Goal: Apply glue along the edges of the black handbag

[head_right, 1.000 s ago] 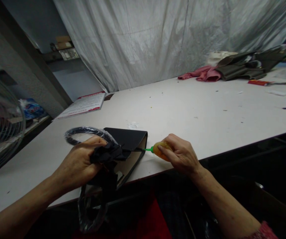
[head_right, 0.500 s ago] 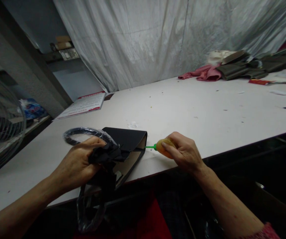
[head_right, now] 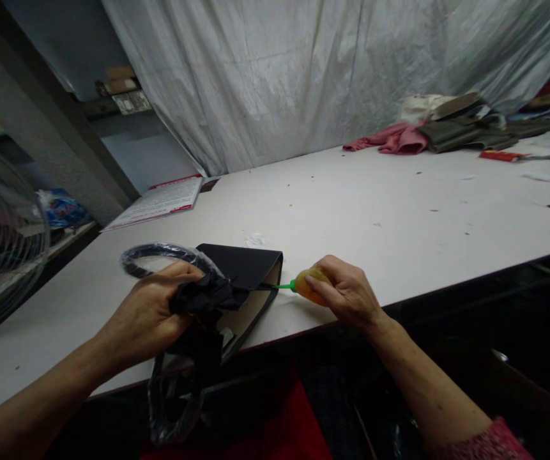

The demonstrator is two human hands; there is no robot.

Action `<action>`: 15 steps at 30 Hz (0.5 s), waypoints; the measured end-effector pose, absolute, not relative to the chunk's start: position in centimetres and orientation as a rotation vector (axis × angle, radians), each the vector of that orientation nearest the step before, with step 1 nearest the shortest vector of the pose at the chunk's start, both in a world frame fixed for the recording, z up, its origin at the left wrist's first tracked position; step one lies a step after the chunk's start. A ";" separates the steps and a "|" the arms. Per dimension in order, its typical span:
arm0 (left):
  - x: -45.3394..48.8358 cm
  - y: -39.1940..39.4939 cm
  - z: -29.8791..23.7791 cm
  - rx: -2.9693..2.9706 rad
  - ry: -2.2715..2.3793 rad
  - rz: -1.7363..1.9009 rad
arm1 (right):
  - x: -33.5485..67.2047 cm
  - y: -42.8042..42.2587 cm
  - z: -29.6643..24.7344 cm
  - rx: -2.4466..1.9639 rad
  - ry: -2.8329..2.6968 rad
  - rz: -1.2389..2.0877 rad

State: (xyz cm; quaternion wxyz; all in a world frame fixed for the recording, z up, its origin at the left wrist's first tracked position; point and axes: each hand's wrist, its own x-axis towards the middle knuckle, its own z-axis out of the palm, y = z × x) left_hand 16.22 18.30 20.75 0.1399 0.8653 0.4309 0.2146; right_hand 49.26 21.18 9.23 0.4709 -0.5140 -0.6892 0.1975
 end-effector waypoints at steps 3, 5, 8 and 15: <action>16.3 18.3 20.8 2.497 1.235 0.602 | 49.4 21.1 9.2 -1.286 -1.625 0.458; 16.3 18.3 20.8 2.495 1.234 0.607 | 49.5 21.0 9.2 -1.296 -1.608 0.491; 16.3 18.4 20.8 2.492 1.242 0.615 | 49.3 20.7 9.3 -1.308 -1.619 0.565; 16.3 18.5 20.8 2.494 1.240 0.594 | 48.7 20.6 9.4 -1.363 -1.552 0.682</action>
